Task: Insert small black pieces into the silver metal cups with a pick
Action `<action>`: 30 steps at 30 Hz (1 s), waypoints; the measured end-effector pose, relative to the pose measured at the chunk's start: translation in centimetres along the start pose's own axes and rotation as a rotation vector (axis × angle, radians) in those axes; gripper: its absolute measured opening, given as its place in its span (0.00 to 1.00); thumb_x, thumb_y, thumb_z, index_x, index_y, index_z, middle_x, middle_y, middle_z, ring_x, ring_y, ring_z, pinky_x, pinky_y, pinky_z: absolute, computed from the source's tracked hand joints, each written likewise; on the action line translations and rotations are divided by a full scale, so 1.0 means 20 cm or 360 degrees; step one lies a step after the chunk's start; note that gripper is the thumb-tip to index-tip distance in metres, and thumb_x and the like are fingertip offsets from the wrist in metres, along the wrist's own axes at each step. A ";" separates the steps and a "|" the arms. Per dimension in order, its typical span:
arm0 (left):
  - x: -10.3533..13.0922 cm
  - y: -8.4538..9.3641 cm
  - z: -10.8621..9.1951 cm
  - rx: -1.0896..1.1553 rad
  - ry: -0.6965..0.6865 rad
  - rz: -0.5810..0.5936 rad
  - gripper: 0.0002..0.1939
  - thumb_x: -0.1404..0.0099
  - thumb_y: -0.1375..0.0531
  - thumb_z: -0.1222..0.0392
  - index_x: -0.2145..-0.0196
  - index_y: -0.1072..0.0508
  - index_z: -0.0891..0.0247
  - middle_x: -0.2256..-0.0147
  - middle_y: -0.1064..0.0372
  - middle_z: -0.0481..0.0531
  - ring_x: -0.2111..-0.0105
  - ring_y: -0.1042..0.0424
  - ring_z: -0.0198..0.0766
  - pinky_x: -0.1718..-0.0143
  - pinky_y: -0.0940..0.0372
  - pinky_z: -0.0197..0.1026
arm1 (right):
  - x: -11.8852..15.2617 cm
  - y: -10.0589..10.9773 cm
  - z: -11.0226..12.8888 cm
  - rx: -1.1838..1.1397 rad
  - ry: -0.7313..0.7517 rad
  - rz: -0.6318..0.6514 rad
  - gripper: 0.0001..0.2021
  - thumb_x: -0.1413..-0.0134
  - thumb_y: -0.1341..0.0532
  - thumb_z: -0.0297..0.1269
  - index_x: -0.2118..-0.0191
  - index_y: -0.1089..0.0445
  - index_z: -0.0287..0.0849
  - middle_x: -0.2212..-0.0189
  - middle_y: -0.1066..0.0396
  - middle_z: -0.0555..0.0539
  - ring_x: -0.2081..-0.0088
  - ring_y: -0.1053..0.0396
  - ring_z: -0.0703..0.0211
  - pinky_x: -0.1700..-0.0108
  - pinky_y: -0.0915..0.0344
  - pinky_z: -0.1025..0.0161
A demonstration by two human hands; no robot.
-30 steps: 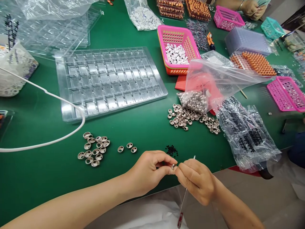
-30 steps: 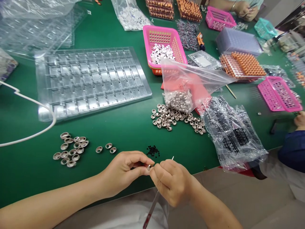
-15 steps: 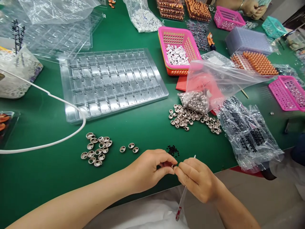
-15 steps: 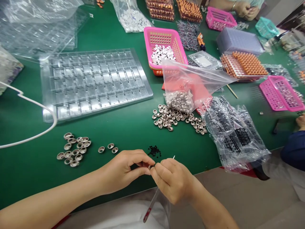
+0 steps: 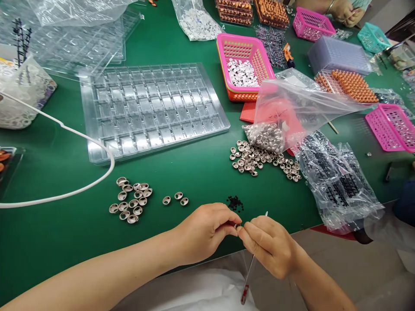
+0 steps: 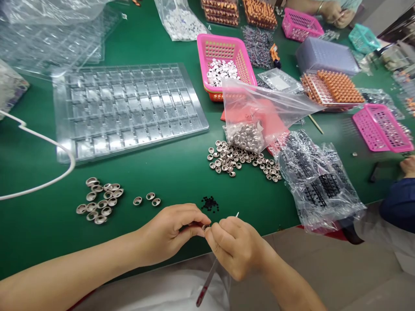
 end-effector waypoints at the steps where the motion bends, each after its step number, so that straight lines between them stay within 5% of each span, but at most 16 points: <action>1: 0.00 0.00 0.00 -0.0004 -0.0025 -0.0020 0.07 0.30 0.40 0.69 0.60 0.22 0.65 0.69 0.22 0.53 0.70 0.25 0.37 0.65 0.31 0.34 | 0.00 0.00 0.00 -0.0007 0.0006 -0.0017 0.16 0.38 0.49 0.21 0.51 0.28 0.23 0.63 0.26 0.35 0.66 0.31 0.53 0.72 0.35 0.57; 16: 0.02 -0.03 -0.01 0.0006 -0.0160 -0.0200 0.07 0.32 0.41 0.72 0.61 0.22 0.69 0.72 0.23 0.54 0.71 0.26 0.36 0.67 0.31 0.34 | 0.01 -0.03 -0.02 0.0005 0.0078 -0.0116 0.14 0.41 0.47 0.20 0.52 0.28 0.24 0.65 0.27 0.36 0.69 0.36 0.54 0.75 0.40 0.57; 30: 0.00 0.01 0.01 0.0339 0.0267 -0.0074 0.06 0.34 0.36 0.66 0.61 0.18 0.68 0.69 0.22 0.54 0.71 0.25 0.35 0.69 0.32 0.33 | 0.05 -0.04 -0.03 -0.0055 -0.0086 -0.0213 0.12 0.40 0.43 0.20 0.52 0.29 0.26 0.65 0.27 0.38 0.66 0.33 0.55 0.69 0.33 0.58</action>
Point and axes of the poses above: each hand's wrist, its own x-axis away from the middle knuckle, its own y-axis out of the back of the hand, z = x × y, the point moved 2 cm from there along -x, towards the middle knuckle
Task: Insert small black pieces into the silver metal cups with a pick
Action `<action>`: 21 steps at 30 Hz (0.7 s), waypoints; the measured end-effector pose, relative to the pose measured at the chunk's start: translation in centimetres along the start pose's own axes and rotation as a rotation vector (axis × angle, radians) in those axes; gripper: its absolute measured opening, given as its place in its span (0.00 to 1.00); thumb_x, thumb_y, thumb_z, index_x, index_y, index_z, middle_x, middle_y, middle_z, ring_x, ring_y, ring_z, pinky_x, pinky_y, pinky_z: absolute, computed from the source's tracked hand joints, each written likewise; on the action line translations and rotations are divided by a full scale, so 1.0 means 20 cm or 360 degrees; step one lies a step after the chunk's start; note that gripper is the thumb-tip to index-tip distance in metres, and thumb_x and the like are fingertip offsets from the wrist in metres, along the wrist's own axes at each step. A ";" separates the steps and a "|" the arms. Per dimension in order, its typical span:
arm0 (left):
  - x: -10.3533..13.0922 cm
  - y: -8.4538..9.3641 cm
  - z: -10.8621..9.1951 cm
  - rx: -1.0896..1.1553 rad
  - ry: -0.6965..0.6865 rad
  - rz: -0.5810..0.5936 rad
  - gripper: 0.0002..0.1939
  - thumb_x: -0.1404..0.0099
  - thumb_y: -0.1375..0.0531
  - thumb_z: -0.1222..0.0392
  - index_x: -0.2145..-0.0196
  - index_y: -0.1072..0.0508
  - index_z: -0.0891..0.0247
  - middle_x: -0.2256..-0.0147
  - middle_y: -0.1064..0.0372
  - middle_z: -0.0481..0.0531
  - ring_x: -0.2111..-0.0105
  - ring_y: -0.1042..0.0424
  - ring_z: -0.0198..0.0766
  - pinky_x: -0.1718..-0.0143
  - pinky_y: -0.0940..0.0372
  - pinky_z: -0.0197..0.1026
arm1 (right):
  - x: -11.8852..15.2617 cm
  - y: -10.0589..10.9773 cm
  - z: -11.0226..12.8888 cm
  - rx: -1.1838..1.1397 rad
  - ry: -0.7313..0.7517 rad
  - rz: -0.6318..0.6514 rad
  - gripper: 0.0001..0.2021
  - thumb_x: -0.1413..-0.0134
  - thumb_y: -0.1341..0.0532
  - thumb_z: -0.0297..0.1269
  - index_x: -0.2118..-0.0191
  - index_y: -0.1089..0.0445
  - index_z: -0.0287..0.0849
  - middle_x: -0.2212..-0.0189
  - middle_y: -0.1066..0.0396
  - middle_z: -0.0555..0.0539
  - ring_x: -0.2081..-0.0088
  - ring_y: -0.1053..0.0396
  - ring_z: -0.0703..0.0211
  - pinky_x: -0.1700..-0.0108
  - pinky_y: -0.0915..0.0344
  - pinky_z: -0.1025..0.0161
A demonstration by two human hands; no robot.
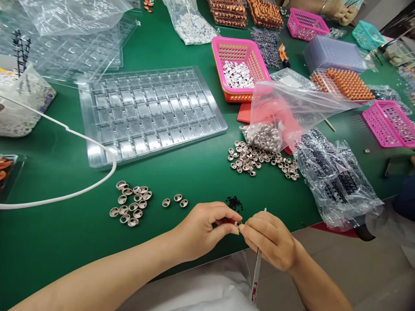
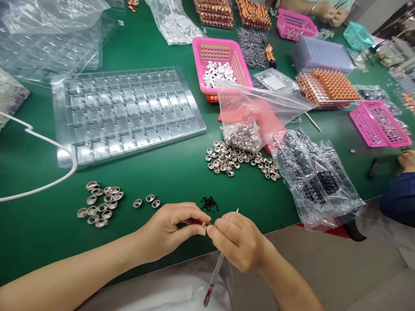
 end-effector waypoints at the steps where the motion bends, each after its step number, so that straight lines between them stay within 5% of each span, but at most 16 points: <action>1: 0.00 0.00 0.00 0.0036 0.0046 0.0005 0.07 0.34 0.36 0.66 0.61 0.17 0.68 0.69 0.22 0.54 0.71 0.25 0.35 0.68 0.31 0.33 | 0.00 0.00 0.00 -0.0004 -0.0016 -0.0007 0.11 0.40 0.42 0.20 0.52 0.29 0.27 0.65 0.27 0.39 0.66 0.33 0.55 0.69 0.32 0.58; 8: -0.01 0.00 0.02 0.0320 0.0410 -0.0011 0.07 0.39 0.33 0.62 0.63 0.17 0.65 0.66 0.21 0.53 0.69 0.24 0.36 0.66 0.30 0.34 | -0.04 0.00 0.01 -0.0046 -0.0210 -0.0187 0.12 0.42 0.37 0.19 0.53 0.30 0.34 0.69 0.28 0.45 0.69 0.33 0.61 0.71 0.33 0.63; 21: -0.03 0.00 0.00 0.0536 0.0648 -0.0010 0.09 0.43 0.32 0.59 0.64 0.18 0.64 0.65 0.20 0.52 0.65 0.24 0.39 0.61 0.29 0.37 | 0.01 0.06 0.02 -0.0116 -0.0588 -0.0473 0.17 0.43 0.37 0.21 0.48 0.30 0.39 0.65 0.26 0.43 0.67 0.28 0.58 0.70 0.27 0.60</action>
Point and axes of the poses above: each hand's wrist, its own x-axis away from the middle knuckle, its own y-axis out of the back of the hand, z = x × y, the point moved 2 cm from there along -x, towards the middle knuckle
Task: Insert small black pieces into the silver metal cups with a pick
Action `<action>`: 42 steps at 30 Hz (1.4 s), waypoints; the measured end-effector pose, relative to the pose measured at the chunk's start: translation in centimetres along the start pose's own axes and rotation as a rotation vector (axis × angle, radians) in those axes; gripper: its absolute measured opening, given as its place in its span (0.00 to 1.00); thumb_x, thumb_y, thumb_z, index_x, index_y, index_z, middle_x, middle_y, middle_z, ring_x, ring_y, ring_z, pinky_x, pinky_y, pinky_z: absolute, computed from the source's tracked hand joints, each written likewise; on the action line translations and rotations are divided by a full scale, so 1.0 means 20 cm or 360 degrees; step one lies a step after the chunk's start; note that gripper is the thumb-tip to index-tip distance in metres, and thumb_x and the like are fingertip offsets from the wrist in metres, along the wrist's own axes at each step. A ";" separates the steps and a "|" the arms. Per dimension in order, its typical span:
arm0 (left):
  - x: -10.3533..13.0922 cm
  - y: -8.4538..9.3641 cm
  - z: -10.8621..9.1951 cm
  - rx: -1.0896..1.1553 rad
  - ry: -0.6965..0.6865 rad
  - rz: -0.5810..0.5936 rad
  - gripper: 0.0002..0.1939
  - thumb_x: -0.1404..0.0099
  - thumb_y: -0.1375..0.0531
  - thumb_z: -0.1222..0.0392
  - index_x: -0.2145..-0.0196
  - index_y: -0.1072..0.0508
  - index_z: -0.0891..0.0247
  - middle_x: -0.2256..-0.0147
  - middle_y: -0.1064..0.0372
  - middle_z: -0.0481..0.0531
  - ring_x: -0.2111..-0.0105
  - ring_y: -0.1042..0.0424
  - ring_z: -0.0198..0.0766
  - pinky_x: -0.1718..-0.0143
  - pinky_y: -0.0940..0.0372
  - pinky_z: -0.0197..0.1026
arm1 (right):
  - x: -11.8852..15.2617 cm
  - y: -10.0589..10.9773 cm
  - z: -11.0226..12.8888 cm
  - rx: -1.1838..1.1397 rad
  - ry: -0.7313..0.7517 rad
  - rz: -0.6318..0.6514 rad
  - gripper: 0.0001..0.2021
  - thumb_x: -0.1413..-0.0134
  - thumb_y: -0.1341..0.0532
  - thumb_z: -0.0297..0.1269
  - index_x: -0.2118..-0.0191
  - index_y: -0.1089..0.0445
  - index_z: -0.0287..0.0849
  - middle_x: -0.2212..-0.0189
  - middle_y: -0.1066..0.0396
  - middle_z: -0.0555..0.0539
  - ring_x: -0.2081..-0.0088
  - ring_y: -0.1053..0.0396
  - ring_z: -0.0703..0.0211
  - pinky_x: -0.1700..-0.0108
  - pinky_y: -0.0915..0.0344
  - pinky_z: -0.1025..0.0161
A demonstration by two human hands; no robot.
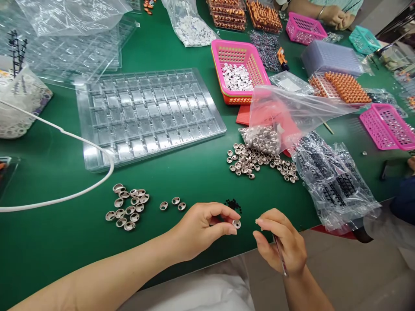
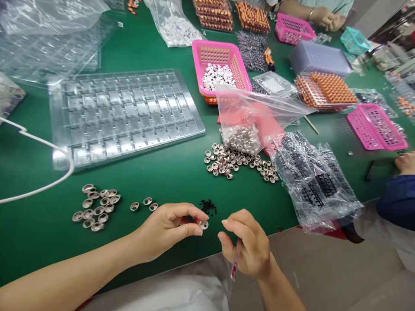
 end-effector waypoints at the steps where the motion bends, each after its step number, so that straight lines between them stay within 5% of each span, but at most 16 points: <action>1: 0.00 0.00 0.00 -0.0002 -0.0002 -0.0001 0.09 0.42 0.32 0.59 0.64 0.18 0.64 0.65 0.20 0.52 0.65 0.24 0.39 0.62 0.29 0.37 | 0.00 0.00 0.00 0.0006 0.0000 0.0001 0.18 0.44 0.36 0.21 0.48 0.30 0.39 0.65 0.26 0.43 0.67 0.28 0.58 0.70 0.26 0.60; 20: 0.02 -0.01 0.02 -0.0408 -0.0631 0.0083 0.06 0.35 0.34 0.66 0.61 0.17 0.67 0.69 0.20 0.56 0.70 0.22 0.38 0.66 0.28 0.35 | 0.02 0.00 0.02 0.0175 0.0602 0.0516 0.13 0.37 0.44 0.22 0.49 0.27 0.27 0.64 0.26 0.39 0.65 0.30 0.54 0.69 0.34 0.56; 27: 0.04 -0.02 0.00 -0.0591 -0.0832 0.0100 0.06 0.33 0.36 0.67 0.60 0.18 0.69 0.69 0.20 0.57 0.69 0.22 0.38 0.65 0.28 0.34 | -0.05 0.00 0.05 0.0097 0.0617 0.0609 0.14 0.36 0.47 0.22 0.50 0.28 0.28 0.63 0.25 0.40 0.67 0.30 0.57 0.71 0.34 0.57; 42: 0.06 -0.03 0.00 -0.0618 -0.0880 0.0084 0.06 0.32 0.37 0.67 0.59 0.19 0.65 0.69 0.19 0.54 0.70 0.22 0.37 0.66 0.28 0.34 | -0.04 0.00 0.06 -0.0001 0.0555 0.0693 0.17 0.38 0.49 0.22 0.47 0.31 0.27 0.64 0.26 0.40 0.70 0.32 0.56 0.73 0.35 0.56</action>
Point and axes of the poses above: each hand's wrist, its own x-axis away from the middle knuckle, its own y-axis out of the back of the hand, z = x × y, the point moved 2 cm from there along -x, towards the middle knuckle
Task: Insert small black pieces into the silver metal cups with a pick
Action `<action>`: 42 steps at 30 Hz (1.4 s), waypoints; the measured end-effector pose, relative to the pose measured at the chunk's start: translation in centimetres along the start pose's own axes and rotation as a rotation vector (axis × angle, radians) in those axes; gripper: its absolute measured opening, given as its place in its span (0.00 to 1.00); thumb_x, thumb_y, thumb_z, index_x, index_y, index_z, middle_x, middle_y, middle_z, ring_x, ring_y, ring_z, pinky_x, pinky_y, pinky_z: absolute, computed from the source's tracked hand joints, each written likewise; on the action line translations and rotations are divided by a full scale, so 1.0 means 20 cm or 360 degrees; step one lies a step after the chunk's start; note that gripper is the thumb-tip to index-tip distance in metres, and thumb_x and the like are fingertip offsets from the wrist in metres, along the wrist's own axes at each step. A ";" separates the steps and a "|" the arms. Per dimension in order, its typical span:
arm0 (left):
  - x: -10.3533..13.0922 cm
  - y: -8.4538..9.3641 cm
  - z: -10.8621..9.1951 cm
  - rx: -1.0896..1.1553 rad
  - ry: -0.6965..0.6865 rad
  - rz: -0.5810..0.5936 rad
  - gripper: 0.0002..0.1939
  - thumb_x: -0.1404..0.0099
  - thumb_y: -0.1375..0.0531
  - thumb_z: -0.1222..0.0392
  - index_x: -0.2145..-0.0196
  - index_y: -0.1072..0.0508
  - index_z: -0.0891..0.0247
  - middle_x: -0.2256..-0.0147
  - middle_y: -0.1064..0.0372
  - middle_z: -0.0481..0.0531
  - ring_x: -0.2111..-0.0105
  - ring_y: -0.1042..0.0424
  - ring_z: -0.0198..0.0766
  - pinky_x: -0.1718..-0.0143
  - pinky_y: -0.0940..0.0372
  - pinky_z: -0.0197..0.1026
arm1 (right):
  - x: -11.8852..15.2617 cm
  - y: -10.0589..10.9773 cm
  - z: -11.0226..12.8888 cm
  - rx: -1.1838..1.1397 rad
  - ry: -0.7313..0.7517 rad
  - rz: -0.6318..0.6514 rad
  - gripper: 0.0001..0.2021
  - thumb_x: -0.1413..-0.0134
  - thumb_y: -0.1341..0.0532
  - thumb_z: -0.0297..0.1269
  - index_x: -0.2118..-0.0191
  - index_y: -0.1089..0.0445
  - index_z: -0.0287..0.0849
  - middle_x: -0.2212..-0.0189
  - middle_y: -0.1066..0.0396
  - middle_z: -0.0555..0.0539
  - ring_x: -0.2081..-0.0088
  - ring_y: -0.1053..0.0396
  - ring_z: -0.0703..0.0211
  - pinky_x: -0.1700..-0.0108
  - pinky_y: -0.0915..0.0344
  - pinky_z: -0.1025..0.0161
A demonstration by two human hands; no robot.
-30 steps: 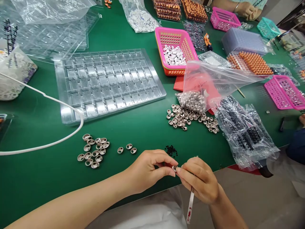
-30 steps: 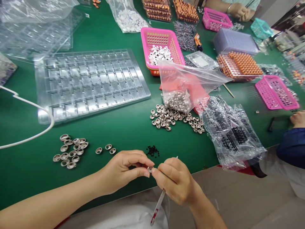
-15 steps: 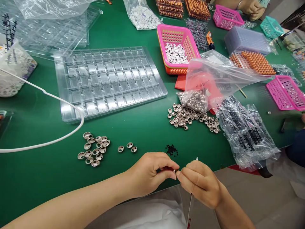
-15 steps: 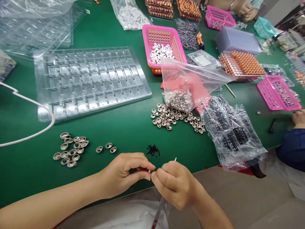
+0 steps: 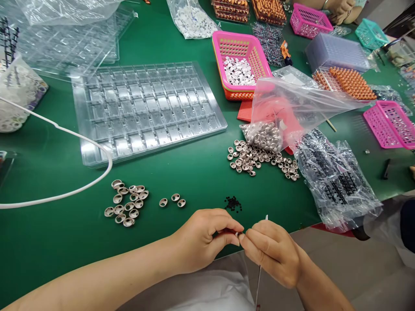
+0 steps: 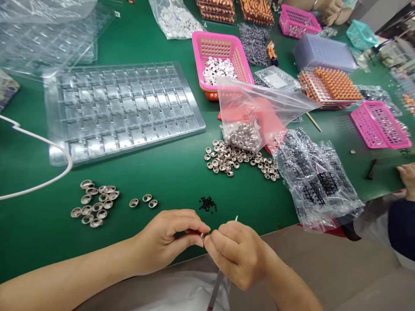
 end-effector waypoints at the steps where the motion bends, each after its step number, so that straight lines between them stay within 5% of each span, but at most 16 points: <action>1: 0.00 0.00 0.00 0.0006 -0.0006 -0.0021 0.06 0.32 0.37 0.68 0.60 0.19 0.65 0.69 0.19 0.54 0.70 0.22 0.36 0.66 0.28 0.33 | 0.00 0.00 0.00 0.0006 0.0001 -0.0008 0.18 0.38 0.50 0.22 0.47 0.31 0.27 0.64 0.26 0.40 0.69 0.32 0.56 0.73 0.35 0.56; 23: 0.02 -0.02 -0.05 0.0072 -0.0029 -0.0184 0.10 0.35 0.40 0.75 0.62 0.20 0.68 0.70 0.20 0.55 0.71 0.24 0.35 0.67 0.29 0.32 | -0.06 0.01 0.00 0.0145 0.0160 -0.0120 0.15 0.38 0.50 0.23 0.56 0.26 0.30 0.66 0.28 0.40 0.70 0.34 0.57 0.77 0.37 0.59; 30: -0.01 -0.01 -0.01 0.0120 0.0178 -0.0139 0.07 0.34 0.38 0.68 0.62 0.18 0.68 0.69 0.21 0.55 0.71 0.25 0.36 0.68 0.29 0.34 | -0.03 -0.03 -0.05 0.0176 0.0170 -0.0141 0.14 0.36 0.48 0.22 0.52 0.28 0.27 0.66 0.25 0.39 0.68 0.31 0.55 0.74 0.33 0.58; 33: -0.03 0.01 0.01 0.0193 0.0366 -0.0155 0.06 0.35 0.36 0.65 0.62 0.18 0.66 0.67 0.21 0.55 0.68 0.23 0.38 0.66 0.28 0.35 | -0.01 -0.06 -0.08 0.0096 -0.0054 -0.0281 0.15 0.37 0.45 0.21 0.47 0.31 0.31 0.66 0.25 0.41 0.68 0.29 0.58 0.69 0.28 0.59; 38: -0.05 0.05 0.03 0.0308 0.0520 -0.0224 0.07 0.37 0.34 0.62 0.62 0.19 0.65 0.63 0.21 0.54 0.65 0.23 0.38 0.62 0.27 0.36 | 0.04 -0.12 -0.08 -0.0083 -0.0520 -0.0834 0.21 0.44 0.35 0.20 0.45 0.33 0.40 0.63 0.25 0.44 0.66 0.27 0.60 0.67 0.26 0.63; 42: -0.06 0.10 -0.02 -0.0029 0.0513 -0.0218 0.08 0.37 0.35 0.63 0.60 0.19 0.66 0.63 0.21 0.55 0.65 0.23 0.39 0.61 0.28 0.38 | 0.07 -0.15 -0.06 0.0003 -0.1003 -0.1082 0.13 0.41 0.35 0.29 0.51 0.28 0.44 0.58 0.26 0.44 0.64 0.27 0.58 0.65 0.26 0.62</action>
Point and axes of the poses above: each hand's wrist, its own x-axis away from the middle knuckle, its own y-axis out of the back of the hand, z = x × y, the point moved 2 cm from there along -x, towards the middle knuckle
